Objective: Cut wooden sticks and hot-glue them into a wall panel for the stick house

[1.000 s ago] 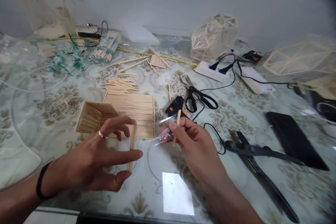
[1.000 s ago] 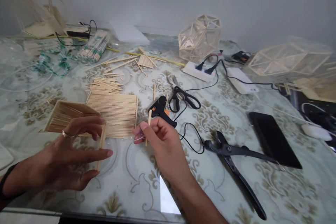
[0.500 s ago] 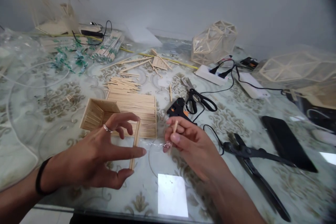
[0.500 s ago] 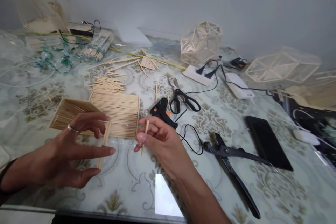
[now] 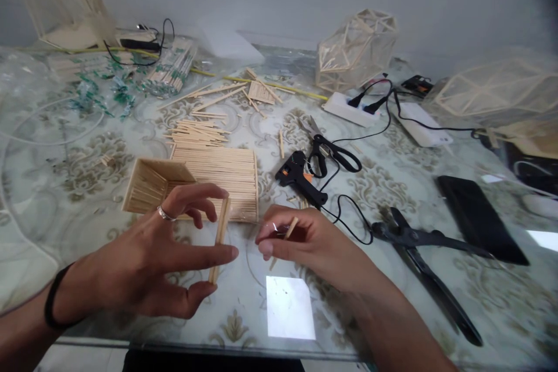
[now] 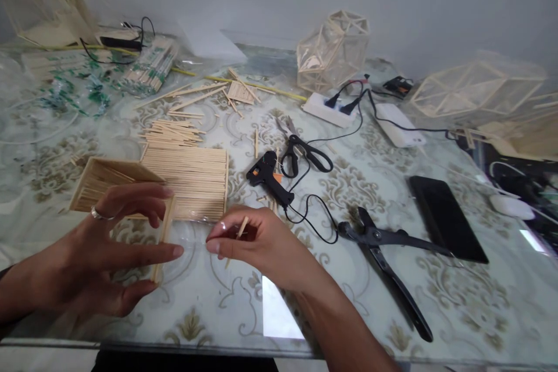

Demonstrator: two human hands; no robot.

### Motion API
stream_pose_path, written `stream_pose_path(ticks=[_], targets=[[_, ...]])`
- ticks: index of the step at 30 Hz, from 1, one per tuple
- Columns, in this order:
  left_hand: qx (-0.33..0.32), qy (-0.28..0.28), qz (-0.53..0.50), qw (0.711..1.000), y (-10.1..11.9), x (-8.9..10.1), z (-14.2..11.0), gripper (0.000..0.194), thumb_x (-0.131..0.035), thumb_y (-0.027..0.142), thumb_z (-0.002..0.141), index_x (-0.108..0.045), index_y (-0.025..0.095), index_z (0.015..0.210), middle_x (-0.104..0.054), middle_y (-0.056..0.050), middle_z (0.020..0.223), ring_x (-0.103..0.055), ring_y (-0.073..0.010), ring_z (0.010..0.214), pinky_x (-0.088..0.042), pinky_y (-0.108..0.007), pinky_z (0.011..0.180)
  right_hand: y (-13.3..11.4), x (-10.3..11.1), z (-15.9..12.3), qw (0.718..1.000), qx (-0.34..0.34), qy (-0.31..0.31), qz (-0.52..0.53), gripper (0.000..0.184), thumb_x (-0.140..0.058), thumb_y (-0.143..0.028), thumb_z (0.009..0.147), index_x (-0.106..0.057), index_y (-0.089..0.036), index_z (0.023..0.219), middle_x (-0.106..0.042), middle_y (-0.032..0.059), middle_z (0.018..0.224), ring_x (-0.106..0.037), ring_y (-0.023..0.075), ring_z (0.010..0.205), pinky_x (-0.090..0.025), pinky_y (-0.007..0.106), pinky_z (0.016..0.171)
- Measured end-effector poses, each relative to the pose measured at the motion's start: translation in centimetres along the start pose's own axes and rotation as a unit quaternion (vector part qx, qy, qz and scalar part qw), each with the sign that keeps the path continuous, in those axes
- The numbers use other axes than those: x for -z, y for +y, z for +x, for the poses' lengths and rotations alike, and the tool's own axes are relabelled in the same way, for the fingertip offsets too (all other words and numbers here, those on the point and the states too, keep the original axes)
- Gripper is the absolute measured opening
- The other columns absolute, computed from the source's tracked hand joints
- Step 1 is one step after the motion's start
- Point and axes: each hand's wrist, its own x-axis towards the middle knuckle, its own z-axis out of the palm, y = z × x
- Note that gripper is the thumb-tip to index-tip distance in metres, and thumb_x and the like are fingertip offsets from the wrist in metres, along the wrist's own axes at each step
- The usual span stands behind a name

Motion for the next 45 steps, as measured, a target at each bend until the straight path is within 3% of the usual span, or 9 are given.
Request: stream_pose_path(ticks=[9,19,22,28,32,35,39,42,45], targets=[[0.014,-0.027,-0.019,0.999,-0.1,0.0,-0.2,0.043,-0.079,0.022,0.087,-0.075,0.031,0.129,-0.034,-0.01,0.163,-0.06,-0.0297,0.124,-0.066,-0.043,0.096,-0.7,0.5,-0.1,0.997,0.06,-0.011,-0.047,0.03,-0.089,-0.048,0.088,-0.077,-0.021,0.08,-0.068,-0.0021,0.082,-0.067,0.0131,0.073,-0.051,0.028,0.072],[0.017,-0.034,-0.025,0.999,-0.1,0.1,0.1,0.034,-0.079,0.024,0.086,-0.075,0.03,0.12,-0.037,-0.009,0.158,-0.06,-0.0253,0.114,-0.065,-0.041,0.094,-0.7,0.9,-0.3,0.996,0.07,0.03,-0.041,0.038,-0.081,-0.057,0.094,-0.071,-0.022,0.084,-0.068,-0.002,0.077,-0.066,0.0145,0.073,-0.048,0.029,0.072],[0.013,-0.03,-0.03,0.999,-0.1,0.1,0.1,0.036,-0.079,0.024,0.085,-0.076,0.03,0.121,-0.037,-0.009,0.157,-0.061,-0.0267,0.114,-0.066,-0.042,0.093,-0.7,1.2,-0.3,0.996,0.063,0.043,-0.04,0.037,-0.083,-0.057,0.093,-0.071,-0.023,0.085,-0.069,-0.0017,0.076,-0.066,0.0152,0.072,-0.048,0.029,0.07],[0.008,-0.029,-0.026,0.999,-0.2,0.4,0.0,0.042,-0.081,0.022,0.085,-0.077,0.03,0.126,-0.035,-0.009,0.16,-0.061,-0.0256,0.112,-0.066,-0.042,0.092,-0.7,1.7,-0.7,0.999,0.04,-0.011,-0.01,0.025,-0.088,-0.046,0.091,-0.078,-0.023,0.093,-0.071,-0.0016,0.079,-0.068,0.0143,0.071,-0.054,0.029,0.069],[0.015,-0.035,-0.028,0.999,-0.2,0.5,-0.2,0.045,-0.081,0.023,0.085,-0.076,0.031,0.129,-0.033,-0.009,0.162,-0.06,-0.027,0.117,-0.066,-0.043,0.095,-0.9,1.9,-0.9,0.998,0.015,-0.035,0.04,0.024,-0.096,-0.037,0.082,-0.081,-0.023,0.094,-0.075,0.0002,0.091,-0.067,0.0126,0.074,-0.055,0.027,0.07],[0.015,-0.036,-0.036,0.999,-0.2,0.4,-0.2,0.046,-0.081,0.023,0.087,-0.074,0.032,0.131,-0.033,-0.009,0.162,-0.059,-0.0289,0.122,-0.066,-0.044,0.095,-0.9,1.5,-0.8,0.998,0.002,-0.036,0.055,0.028,-0.099,-0.037,0.077,-0.083,-0.023,0.096,-0.076,0.0005,0.092,-0.065,0.0118,0.074,-0.052,0.025,0.067],[0.012,-0.034,-0.042,0.998,0.1,0.1,0.1,0.045,-0.079,0.023,0.089,-0.072,0.032,0.132,-0.035,-0.009,0.16,-0.06,-0.0254,0.118,-0.067,-0.04,0.095,-0.7,0.5,-0.5,0.999,-0.004,-0.029,0.034,0.032,-0.098,-0.038,0.075,-0.087,-0.025,0.102,-0.071,-0.0021,0.08,-0.057,0.0109,0.068,-0.043,0.024,0.061],[0.005,-0.041,-0.025,0.999,0.3,-0.1,0.3,0.05,-0.077,0.026,0.09,-0.067,0.031,0.139,-0.038,-0.01,0.155,-0.062,-0.0233,0.115,-0.067,-0.039,0.096,-0.4,-0.2,-0.3,0.999,-0.022,-0.046,0.018,0.026,-0.098,-0.037,0.075,-0.089,-0.026,0.097,-0.068,-0.0034,0.072,-0.053,0.0109,0.064,-0.039,0.024,0.058],[0.003,-0.021,-0.018,1.0,0.5,-0.2,0.4,0.054,-0.077,0.03,0.092,-0.059,0.026,0.143,-0.044,-0.013,0.15,-0.064,-0.0221,0.109,-0.068,-0.039,0.093,0.0,-0.6,-0.3,0.997,-0.039,-0.062,0.013,0.023,-0.1,-0.035,0.072,-0.089,-0.027,0.09,-0.074,-0.0018,0.075,-0.054,0.0111,0.063,-0.039,0.025,0.058]])
